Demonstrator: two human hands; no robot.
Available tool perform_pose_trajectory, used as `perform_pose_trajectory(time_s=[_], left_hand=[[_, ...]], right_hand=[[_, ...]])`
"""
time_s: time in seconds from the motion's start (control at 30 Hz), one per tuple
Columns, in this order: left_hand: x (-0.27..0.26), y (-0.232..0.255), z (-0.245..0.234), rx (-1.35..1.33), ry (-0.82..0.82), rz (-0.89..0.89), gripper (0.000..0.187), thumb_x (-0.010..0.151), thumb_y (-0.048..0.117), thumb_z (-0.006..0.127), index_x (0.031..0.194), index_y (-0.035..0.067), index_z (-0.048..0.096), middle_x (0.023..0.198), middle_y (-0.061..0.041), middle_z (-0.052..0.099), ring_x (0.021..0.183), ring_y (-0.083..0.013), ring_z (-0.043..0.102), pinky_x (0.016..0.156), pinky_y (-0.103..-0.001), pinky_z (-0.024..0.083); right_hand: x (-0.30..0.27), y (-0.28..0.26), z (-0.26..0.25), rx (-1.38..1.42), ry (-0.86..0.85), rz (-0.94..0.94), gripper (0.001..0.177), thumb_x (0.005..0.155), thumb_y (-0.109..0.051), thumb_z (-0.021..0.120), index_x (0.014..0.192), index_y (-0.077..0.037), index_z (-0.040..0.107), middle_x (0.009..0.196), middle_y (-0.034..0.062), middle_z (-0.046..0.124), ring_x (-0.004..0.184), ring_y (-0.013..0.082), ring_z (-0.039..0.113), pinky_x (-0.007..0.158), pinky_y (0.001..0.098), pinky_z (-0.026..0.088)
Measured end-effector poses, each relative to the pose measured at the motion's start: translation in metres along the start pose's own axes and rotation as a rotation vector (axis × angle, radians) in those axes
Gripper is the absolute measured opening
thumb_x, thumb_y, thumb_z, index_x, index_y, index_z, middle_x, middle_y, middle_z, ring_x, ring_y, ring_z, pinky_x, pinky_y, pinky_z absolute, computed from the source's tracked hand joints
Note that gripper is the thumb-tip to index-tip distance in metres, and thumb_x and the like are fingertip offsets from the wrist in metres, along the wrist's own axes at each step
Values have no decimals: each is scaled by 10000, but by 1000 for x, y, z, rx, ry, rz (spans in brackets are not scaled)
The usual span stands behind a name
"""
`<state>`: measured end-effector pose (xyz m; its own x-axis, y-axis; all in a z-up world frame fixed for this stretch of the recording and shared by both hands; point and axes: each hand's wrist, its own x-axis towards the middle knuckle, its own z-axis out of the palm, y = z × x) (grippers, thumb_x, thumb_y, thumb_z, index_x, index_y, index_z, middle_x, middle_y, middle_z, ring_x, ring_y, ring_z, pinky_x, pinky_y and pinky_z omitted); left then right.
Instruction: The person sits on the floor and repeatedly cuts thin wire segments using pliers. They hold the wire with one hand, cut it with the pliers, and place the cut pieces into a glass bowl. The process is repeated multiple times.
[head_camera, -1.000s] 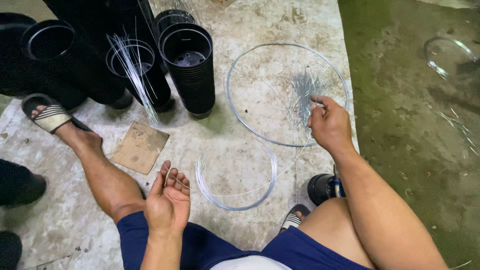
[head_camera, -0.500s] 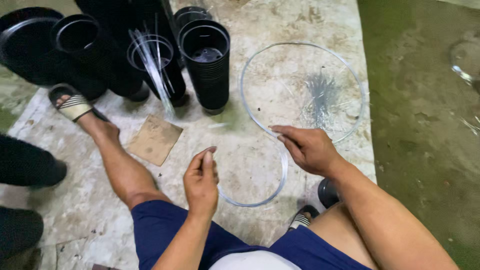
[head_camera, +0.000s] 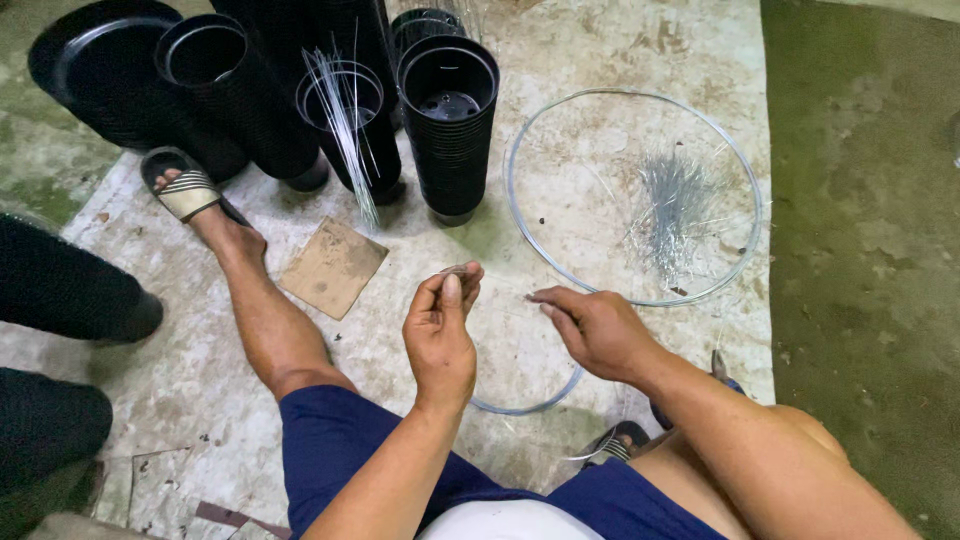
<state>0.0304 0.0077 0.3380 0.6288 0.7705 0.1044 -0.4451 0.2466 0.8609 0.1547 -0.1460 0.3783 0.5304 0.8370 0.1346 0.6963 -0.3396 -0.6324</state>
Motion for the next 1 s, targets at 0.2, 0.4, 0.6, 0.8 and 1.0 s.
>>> perform_pose_trajectory(time_s=[0.2, 0.4, 0.6, 0.8, 1.0], left_hand=[[-8, -4, 3, 122, -55, -4, 218, 1076, 165, 554, 1158, -18, 640, 994, -80, 688, 890, -132, 666, 837, -288, 564], [-6, -3, 1, 162, 27, -102, 260, 1049, 208, 606, 1158, -11, 693, 815, 2, 576, 589, -22, 430, 499, -207, 334], [3, 1, -6, 238, 78, -51, 242, 1015, 184, 670, 1127, -22, 732, 827, 11, 641, 681, -25, 499, 609, -193, 398], [-14, -8, 1, 313, 4, -81, 205, 987, 159, 696, 1081, -14, 753, 818, 16, 674, 719, -32, 552, 658, -195, 454], [-23, -8, 8, 345, -58, -79, 187, 991, 152, 692, 1066, -7, 754, 809, 18, 678, 707, -27, 541, 642, -197, 443]], right_hand=[[-4, -3, 17, 353, -495, 95, 267, 1007, -188, 571, 1199, -120, 744, 685, 91, 654, 642, 175, 572, 626, 347, 507], [-8, 0, 29, 316, -607, 166, 315, 994, -216, 549, 1258, -155, 711, 725, 86, 703, 668, 193, 651, 665, 365, 538], [-7, -8, 17, 24, -217, -277, 317, 918, -200, 678, 1224, -133, 727, 1051, 147, 775, 921, 315, 717, 756, 382, 558], [1, -21, 1, 254, 174, -176, 402, 944, -94, 712, 1340, -81, 644, 1105, 114, 758, 951, 216, 758, 803, 292, 590], [1, -25, -5, 213, 179, -202, 410, 918, -72, 743, 1321, -65, 662, 1101, 113, 766, 968, 206, 755, 823, 298, 589]])
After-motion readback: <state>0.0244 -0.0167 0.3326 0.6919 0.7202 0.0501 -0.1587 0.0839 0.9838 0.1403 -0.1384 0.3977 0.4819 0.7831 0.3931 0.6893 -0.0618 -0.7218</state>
